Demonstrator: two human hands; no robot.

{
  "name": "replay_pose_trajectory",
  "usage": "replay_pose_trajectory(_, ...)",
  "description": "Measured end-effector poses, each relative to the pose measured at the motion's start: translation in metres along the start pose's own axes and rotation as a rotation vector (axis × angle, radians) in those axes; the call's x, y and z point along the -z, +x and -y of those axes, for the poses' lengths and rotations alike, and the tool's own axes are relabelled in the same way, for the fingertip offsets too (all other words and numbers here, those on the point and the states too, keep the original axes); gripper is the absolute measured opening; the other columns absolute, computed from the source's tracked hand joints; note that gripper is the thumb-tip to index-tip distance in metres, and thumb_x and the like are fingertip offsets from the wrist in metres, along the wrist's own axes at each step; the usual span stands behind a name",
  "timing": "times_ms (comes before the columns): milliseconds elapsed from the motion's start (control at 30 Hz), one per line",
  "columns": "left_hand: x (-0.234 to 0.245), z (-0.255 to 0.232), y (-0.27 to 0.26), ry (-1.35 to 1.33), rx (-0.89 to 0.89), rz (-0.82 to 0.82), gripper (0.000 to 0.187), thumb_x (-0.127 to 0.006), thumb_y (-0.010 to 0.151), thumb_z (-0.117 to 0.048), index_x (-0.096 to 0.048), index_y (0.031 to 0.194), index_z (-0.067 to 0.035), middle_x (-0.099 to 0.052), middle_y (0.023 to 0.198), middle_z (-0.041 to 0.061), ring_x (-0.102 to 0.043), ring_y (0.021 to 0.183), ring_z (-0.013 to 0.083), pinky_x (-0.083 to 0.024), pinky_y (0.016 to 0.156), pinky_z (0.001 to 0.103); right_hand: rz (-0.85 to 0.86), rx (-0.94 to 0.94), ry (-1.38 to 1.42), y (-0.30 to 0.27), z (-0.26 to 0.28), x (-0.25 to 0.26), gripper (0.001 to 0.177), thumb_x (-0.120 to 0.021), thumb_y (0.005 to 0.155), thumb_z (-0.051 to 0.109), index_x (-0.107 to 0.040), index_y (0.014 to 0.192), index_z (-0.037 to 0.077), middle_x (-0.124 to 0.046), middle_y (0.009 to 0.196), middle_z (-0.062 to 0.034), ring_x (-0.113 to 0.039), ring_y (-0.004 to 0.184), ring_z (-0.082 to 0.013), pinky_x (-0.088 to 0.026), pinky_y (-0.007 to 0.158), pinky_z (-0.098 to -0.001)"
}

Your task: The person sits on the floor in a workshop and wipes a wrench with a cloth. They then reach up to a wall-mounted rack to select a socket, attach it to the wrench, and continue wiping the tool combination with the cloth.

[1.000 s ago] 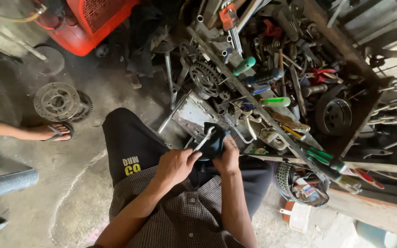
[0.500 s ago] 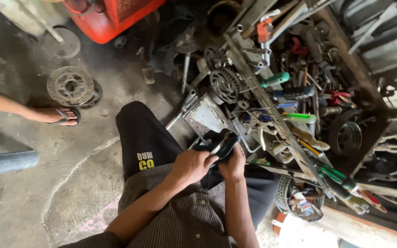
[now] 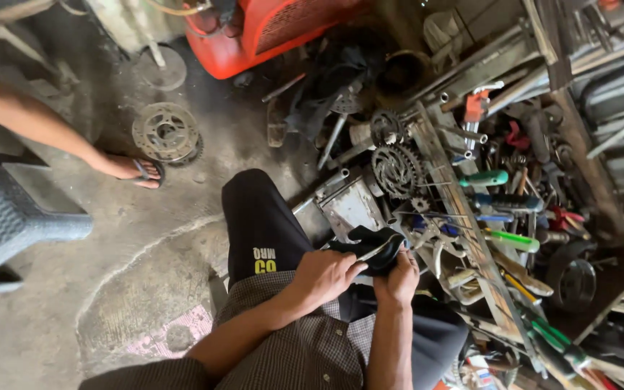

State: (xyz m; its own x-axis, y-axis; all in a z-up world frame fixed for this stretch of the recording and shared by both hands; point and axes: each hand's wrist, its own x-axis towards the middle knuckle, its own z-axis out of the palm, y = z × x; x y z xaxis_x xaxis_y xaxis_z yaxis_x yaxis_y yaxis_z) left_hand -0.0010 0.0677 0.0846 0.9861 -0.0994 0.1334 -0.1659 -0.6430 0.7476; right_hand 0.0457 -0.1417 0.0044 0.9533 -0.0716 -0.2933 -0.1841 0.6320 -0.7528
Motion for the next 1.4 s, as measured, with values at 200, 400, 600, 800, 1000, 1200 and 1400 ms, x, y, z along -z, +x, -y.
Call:
replay_pose_trajectory(200,0.005,0.018,-0.004,0.022,0.0,0.125,0.037,-0.062,0.101,-0.042,-0.069,0.081,-0.012,-0.063,0.054,0.007,-0.059,0.04,0.0249,-0.047,0.039,0.041,-0.268,-0.073,-0.041,-0.013,0.038,-0.066,0.034,-0.047,0.106,0.029,-0.066,0.116,0.003,-0.072,0.105,-0.0089,-0.07,0.093,-0.026,-0.057,0.085,-0.0428)
replay_pose_trajectory(400,0.012,0.015,-0.004,-0.102,0.067,0.018,0.042,-0.064,0.098,-0.042,-0.071,0.073,-0.009,-0.063,0.052,0.01,-0.06,0.042,0.0276,-0.046,0.042,0.044,-0.106,-0.03,-0.081,-0.015,0.034,-0.038,0.037,-0.051,0.1,0.032,-0.065,0.123,0.006,-0.073,0.106,-0.0063,-0.069,0.092,-0.0244,-0.058,0.086,-0.0422)
replay_pose_trajectory(600,0.005,0.007,0.0,-0.068,0.151,0.15,0.04,-0.062,0.098,-0.045,-0.073,0.079,-0.012,-0.064,0.054,0.01,-0.061,0.04,0.0289,-0.048,0.041,0.044,0.036,-0.078,0.014,-0.003,-0.005,-0.016,0.019,-0.051,0.112,0.015,-0.063,0.115,0.002,-0.07,0.103,-0.0084,-0.067,0.089,-0.0231,-0.056,0.082,-0.0394)
replay_pose_trajectory(800,-0.009,0.007,0.005,0.02,0.064,0.149,0.043,-0.061,0.099,-0.045,-0.071,0.076,-0.01,-0.066,0.057,0.011,-0.064,0.046,0.0292,-0.051,0.044,0.044,-0.095,-0.08,-0.074,-0.001,0.002,-0.019,0.022,-0.047,0.104,0.01,-0.066,0.113,0.003,-0.072,0.102,-0.009,-0.069,0.091,-0.023,-0.057,0.084,-0.0377)
replay_pose_trajectory(1000,-0.026,-0.006,0.021,-0.294,0.237,0.452,0.045,-0.054,0.104,-0.046,-0.07,0.083,-0.009,-0.067,0.065,0.011,-0.064,0.054,0.0248,-0.053,0.056,0.043,-0.086,0.011,0.14,-0.011,0.04,-0.01,0.03,-0.049,0.11,0.026,-0.065,0.121,0.004,-0.071,0.111,-0.0089,-0.067,0.101,-0.026,-0.054,0.094,-0.0425)
replay_pose_trajectory(1200,-0.05,0.022,0.01,-0.686,0.389,0.616,0.047,-0.045,0.107,-0.047,-0.068,0.083,-0.013,-0.067,0.069,0.001,-0.066,0.056,0.0111,-0.059,0.061,0.034,0.015,0.049,0.229,-0.04,0.05,-0.019,0.042,-0.048,0.108,0.037,-0.06,0.137,0.008,-0.066,0.128,-0.0096,-0.062,0.118,-0.0281,-0.046,0.107,-0.0477)
replay_pose_trajectory(1400,-0.035,0.019,0.015,-0.804,0.409,0.728,0.052,-0.045,0.111,-0.046,-0.065,0.079,-0.01,-0.062,0.065,0.0,-0.061,0.056,0.0064,-0.05,0.058,0.023,0.21,0.013,0.085,-0.048,0.048,-0.071,0.049,-0.05,0.106,0.034,-0.052,0.146,0.006,-0.063,0.138,-0.0131,-0.06,0.119,-0.0298,-0.045,0.104,-0.0486)
